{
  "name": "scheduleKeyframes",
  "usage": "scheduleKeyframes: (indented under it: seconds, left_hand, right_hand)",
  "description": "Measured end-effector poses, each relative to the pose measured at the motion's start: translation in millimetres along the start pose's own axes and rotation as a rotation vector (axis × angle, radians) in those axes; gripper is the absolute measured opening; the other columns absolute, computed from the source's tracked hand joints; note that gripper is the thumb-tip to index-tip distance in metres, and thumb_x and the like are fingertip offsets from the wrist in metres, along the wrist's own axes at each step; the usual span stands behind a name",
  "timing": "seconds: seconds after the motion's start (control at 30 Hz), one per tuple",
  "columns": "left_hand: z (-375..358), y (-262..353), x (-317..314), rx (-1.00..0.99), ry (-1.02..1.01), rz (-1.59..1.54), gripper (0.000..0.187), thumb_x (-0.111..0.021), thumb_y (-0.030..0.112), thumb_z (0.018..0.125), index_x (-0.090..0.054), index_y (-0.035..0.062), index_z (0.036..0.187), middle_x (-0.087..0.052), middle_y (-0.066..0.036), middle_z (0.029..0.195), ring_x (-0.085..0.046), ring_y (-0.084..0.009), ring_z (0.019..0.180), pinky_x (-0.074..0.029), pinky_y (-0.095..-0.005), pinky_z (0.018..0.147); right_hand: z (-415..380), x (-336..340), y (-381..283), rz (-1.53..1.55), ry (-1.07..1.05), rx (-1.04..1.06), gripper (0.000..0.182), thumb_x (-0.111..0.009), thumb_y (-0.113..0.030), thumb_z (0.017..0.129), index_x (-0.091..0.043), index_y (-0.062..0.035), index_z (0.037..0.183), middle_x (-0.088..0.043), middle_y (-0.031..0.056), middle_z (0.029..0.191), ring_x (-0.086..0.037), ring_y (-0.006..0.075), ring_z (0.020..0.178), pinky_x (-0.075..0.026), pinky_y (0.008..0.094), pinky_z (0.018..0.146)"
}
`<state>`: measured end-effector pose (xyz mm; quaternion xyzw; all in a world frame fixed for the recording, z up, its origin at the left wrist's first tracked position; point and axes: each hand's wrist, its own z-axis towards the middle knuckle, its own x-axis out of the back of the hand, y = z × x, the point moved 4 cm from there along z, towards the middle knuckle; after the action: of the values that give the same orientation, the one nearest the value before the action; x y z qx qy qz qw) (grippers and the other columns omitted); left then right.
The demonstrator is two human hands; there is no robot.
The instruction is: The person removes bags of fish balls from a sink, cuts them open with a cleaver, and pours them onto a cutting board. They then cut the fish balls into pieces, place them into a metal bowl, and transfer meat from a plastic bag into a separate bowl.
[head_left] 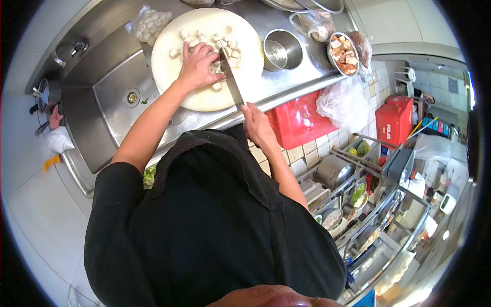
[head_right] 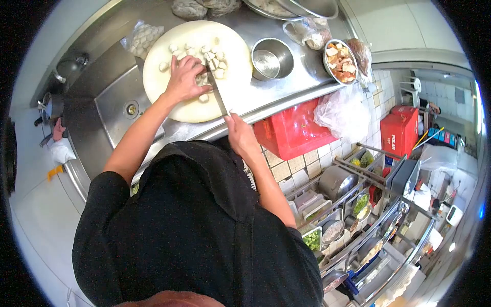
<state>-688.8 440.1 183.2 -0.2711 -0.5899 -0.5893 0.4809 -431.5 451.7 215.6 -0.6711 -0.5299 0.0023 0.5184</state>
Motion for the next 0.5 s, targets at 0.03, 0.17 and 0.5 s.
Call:
scheduleKeyframes:
  seconds: [0.03,0.17,0.5]
  left_hand:
    - [0,-1,0,0.008,-0.003,-0.004,0.062,-0.084,0.054,0.068,-0.072,0.0121,0.112,-0.060,-0.008,0.130,-0.044,-0.0293,0.137,-0.012,-0.0705,0.119]
    - [-5,-5,8,-0.048,0.023,-0.078,0.053,-0.081,0.044,0.076,-0.070,0.0095,0.114,-0.059,-0.009,0.133,-0.044,-0.0305,0.138,-0.015,-0.0639,0.123]
    - [-24,-27,30,-0.182,0.114,-0.121,0.039,-0.080,0.021,0.079,-0.068,0.0058,0.113,-0.064,-0.009,0.125,-0.052,-0.0301,0.128,-0.037,-0.0485,0.110]
  right_hand:
    - [-6,7,2,-0.002,-0.027,-0.034,0.045,-0.042,-0.039,0.109,-0.061,-0.0005,0.123,-0.059,0.0128,0.069,-0.059,0.0229,0.057,-0.048,0.0384,0.058]
    - [-21,26,-10,0.069,-0.089,-0.160,0.047,-0.044,-0.042,0.109,-0.064,-0.0013,0.121,-0.061,0.0143,0.066,-0.064,0.0271,0.061,-0.050,0.0418,0.064]
    - [-31,9,-32,0.242,-0.065,-0.130,0.045,-0.045,-0.040,0.110,-0.063,-0.0051,0.134,-0.057,0.0062,0.062,-0.057,0.0157,0.053,-0.047,0.0351,0.054]
